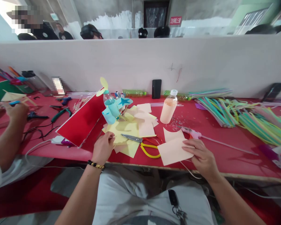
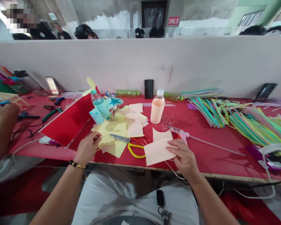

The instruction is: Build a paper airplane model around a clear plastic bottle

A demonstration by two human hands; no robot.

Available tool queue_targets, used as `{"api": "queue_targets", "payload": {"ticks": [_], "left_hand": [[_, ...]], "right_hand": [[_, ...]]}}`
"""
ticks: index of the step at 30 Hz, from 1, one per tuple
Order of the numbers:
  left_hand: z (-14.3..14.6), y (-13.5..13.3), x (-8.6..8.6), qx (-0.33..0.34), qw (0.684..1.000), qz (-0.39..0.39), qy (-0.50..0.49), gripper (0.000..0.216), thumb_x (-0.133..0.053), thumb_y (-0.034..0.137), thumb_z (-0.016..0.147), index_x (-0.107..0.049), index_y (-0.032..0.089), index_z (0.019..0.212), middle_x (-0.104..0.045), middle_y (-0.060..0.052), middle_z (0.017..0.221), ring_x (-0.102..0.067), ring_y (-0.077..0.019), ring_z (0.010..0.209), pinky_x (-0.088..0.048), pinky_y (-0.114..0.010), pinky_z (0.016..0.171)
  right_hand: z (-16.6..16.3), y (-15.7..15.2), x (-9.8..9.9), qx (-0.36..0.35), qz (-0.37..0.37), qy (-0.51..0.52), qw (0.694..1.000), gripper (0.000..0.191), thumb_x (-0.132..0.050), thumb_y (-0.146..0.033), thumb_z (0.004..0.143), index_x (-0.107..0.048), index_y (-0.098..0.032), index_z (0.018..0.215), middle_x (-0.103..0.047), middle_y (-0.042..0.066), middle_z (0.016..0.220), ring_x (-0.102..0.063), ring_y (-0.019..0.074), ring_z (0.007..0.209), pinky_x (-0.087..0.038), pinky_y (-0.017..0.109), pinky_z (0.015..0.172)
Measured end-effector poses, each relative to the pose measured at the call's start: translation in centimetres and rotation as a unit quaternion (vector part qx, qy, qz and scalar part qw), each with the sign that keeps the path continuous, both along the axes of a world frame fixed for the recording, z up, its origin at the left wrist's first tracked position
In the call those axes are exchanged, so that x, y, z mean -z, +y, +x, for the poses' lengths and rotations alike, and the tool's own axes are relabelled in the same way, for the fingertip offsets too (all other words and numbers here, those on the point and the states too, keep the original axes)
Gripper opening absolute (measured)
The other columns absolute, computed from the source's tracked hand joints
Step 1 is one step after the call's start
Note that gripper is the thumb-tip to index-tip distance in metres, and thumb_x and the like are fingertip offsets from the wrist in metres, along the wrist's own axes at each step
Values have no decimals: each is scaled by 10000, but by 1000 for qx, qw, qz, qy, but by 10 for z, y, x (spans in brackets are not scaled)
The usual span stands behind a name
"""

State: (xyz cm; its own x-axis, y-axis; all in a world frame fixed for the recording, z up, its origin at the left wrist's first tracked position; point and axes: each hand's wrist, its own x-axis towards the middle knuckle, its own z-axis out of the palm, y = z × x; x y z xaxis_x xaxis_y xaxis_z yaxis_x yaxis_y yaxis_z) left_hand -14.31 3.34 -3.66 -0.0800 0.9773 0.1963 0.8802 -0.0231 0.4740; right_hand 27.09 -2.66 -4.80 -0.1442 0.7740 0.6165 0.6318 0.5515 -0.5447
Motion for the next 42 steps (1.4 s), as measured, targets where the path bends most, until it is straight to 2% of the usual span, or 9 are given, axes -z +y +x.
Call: {"api": "queue_targets", "payload": {"ticks": [9, 15, 18, 21, 25, 28, 31, 38, 42], "left_hand": [[88, -20, -30, 244, 937, -33, -249, 117, -571, 237, 829, -677, 199, 865, -684, -32, 869, -613, -153, 789, -480, -266, 747], [146, -20, -29, 352, 850, -159, -357, 69, -647, 171, 752, -707, 191, 779, -641, -82, 1182, -561, -225, 1132, -471, -321, 904], [162, -23, -29, 401, 775, -291, -392, 126, -694, 245, 720, -736, 165, 808, -713, -81, 907, -639, -203, 900, -506, -294, 773], [169, -30, -28, 364, 739, -354, -442, 228, -742, 304, 670, -744, 134, 822, -700, -53, 729, -600, -133, 635, -481, -241, 618], [169, -38, -26, 270, 786, -277, -482, 213, -763, 271, 637, -747, 145, 807, -709, -48, 748, -594, -135, 645, -474, -245, 623], [170, -42, -25, 242, 824, -228, -458, 193, -761, 242, 634, -747, 152, 805, -714, -51, 767, -597, -147, 667, -474, -253, 629], [171, -45, -26, 232, 839, -211, -444, 219, -777, 248, 624, -742, 148, 815, -720, -62, 803, -619, -167, 716, -489, -268, 667], [164, -49, -26, 225, 756, -240, -566, 229, -721, 315, 725, -722, 161, 894, -706, -52, 934, -623, -157, 847, -486, -279, 814], [161, -50, -26, 197, 750, -241, -584, 229, -761, 271, 682, -721, 151, 873, -701, -43, 900, -608, -136, 818, -473, -256, 802]], "right_hand": [[10, 22, -8, -20, -73, 108, 991, 210, -551, -138, 766, -725, -240, 710, -698, 70, 1016, -620, 233, 1019, -497, 416, 894], [1, 18, -25, -70, -101, 100, 987, 168, -620, -248, 796, -723, -248, 662, -709, 72, 997, -625, 234, 1014, -480, 426, 928], [-5, 19, -40, -111, -107, 100, 983, 217, -614, -257, 816, -713, -255, 622, -714, 57, 992, -622, 231, 1036, -396, 462, 1027], [-11, 18, -47, -116, -137, 146, 973, 131, -614, -278, 822, -742, -271, 850, -646, 57, 1207, -566, 240, 1160, -388, 451, 1042], [-28, 3, -35, -29, -204, 365, 908, 457, -573, -407, 838, -550, -268, 1272, -605, 102, 1281, -601, 267, 1125, -532, 423, 864], [-47, -15, -23, -32, -321, 448, 834, 474, -555, -509, 829, -612, -192, 1178, -716, 132, 1048, -691, 298, 900, -573, 422, 701], [-62, -28, -22, -48, -397, 441, 803, 349, -694, -427, 751, -693, -179, 996, -750, 84, 875, -706, 284, 777, -564, 415, 698], [-63, -31, -29, -41, -408, 459, 788, 236, -738, -343, 719, -718, -175, 884, -753, 64, 800, -695, 251, 719, -541, 390, 730], [-65, -31, -33, -59, -404, 481, 776, 309, -723, -317, 731, -665, -176, 999, -747, 65, 844, -691, 238, 752, -533, 354, 705]]}}
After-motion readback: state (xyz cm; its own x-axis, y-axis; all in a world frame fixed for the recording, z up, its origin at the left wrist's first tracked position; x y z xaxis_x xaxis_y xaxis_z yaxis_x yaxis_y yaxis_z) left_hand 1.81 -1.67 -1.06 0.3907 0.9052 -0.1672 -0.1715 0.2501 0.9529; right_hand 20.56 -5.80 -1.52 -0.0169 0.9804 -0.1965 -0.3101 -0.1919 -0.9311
